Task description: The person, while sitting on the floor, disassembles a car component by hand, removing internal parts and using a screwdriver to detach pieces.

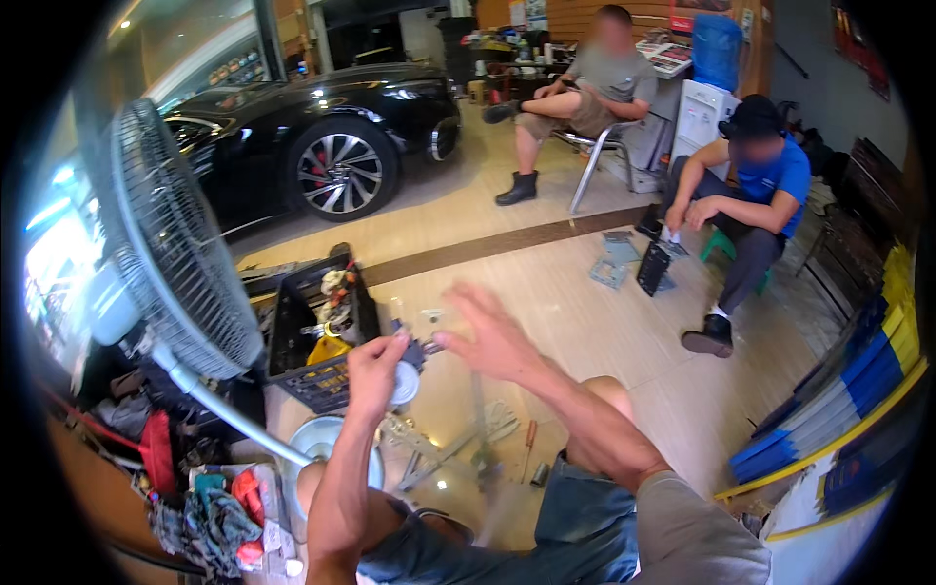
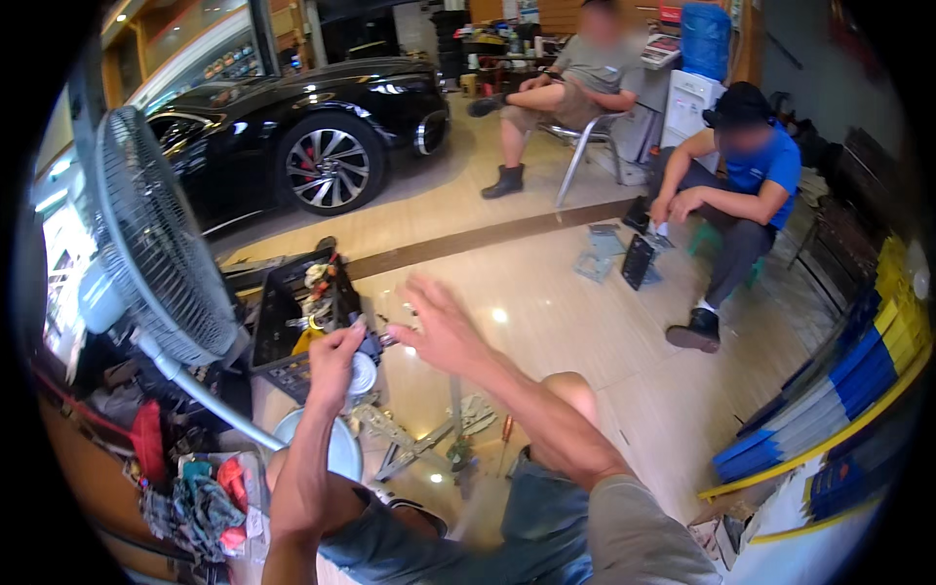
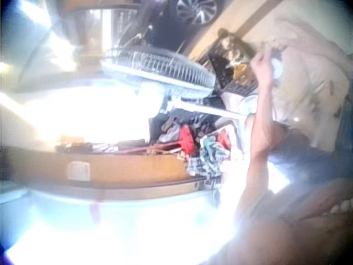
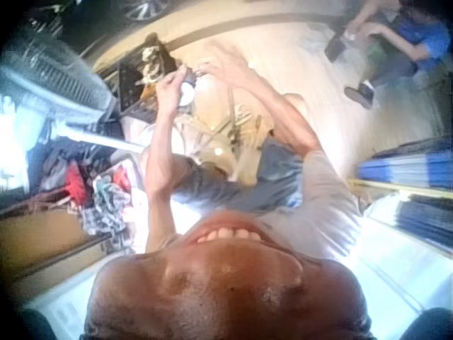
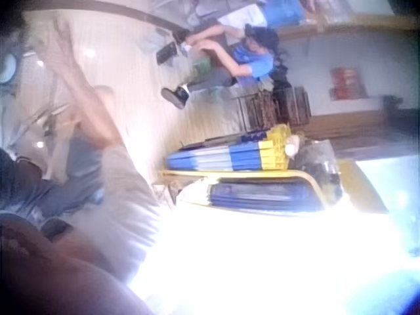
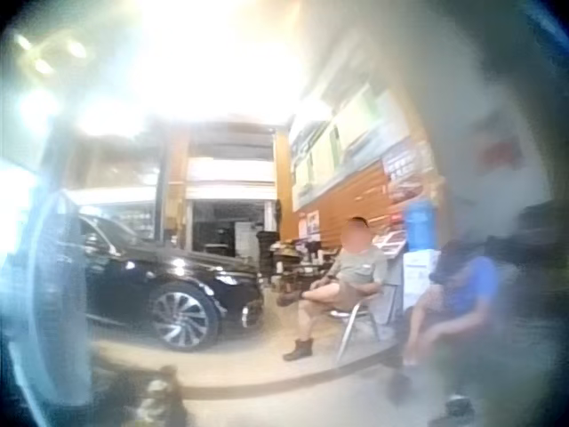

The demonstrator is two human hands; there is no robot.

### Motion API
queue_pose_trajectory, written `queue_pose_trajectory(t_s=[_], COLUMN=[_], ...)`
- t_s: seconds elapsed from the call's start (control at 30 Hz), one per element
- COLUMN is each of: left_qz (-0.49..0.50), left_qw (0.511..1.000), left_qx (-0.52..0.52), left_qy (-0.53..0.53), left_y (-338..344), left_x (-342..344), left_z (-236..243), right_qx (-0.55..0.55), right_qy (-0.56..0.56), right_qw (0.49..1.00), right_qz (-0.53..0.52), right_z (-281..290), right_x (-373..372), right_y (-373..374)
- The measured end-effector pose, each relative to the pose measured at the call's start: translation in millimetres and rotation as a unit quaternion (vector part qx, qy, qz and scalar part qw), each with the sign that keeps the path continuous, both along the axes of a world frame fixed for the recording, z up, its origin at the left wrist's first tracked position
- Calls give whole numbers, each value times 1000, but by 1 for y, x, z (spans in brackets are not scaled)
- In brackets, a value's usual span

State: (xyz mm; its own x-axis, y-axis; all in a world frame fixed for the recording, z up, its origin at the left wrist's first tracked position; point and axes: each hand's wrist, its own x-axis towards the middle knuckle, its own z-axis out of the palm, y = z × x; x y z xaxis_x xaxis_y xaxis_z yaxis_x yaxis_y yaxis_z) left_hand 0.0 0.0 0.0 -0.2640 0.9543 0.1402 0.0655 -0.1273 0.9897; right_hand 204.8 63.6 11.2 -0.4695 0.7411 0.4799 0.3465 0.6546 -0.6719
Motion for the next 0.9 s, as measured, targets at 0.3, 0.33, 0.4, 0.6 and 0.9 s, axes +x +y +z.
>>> queue_pose_trajectory(t_s=[0.3,0.33,0.4,0.6,0.9], left_qz=[-38,-42,-47,-49,-33], left_qw=[993,997,997,994,991], left_qx=[43,16,9,14,-38], left_qy=[-107,-68,-66,-91,-127], left_y=[-26,-25,-24,-11,13], left_x=[4,7,23,2,-14], left_z=[45,47,56,20,-16], right_qx=[665,675,685,423,-146], right_qy=[147,147,138,67,-3], right_qw=[732,723,709,903,972], right_qz=[19,-28,-94,-35,183], right_z=[196,211,233,155,-13], right_x=[-21,-14,10,2,-18], right_y=[-75,-60,-39,13,5])
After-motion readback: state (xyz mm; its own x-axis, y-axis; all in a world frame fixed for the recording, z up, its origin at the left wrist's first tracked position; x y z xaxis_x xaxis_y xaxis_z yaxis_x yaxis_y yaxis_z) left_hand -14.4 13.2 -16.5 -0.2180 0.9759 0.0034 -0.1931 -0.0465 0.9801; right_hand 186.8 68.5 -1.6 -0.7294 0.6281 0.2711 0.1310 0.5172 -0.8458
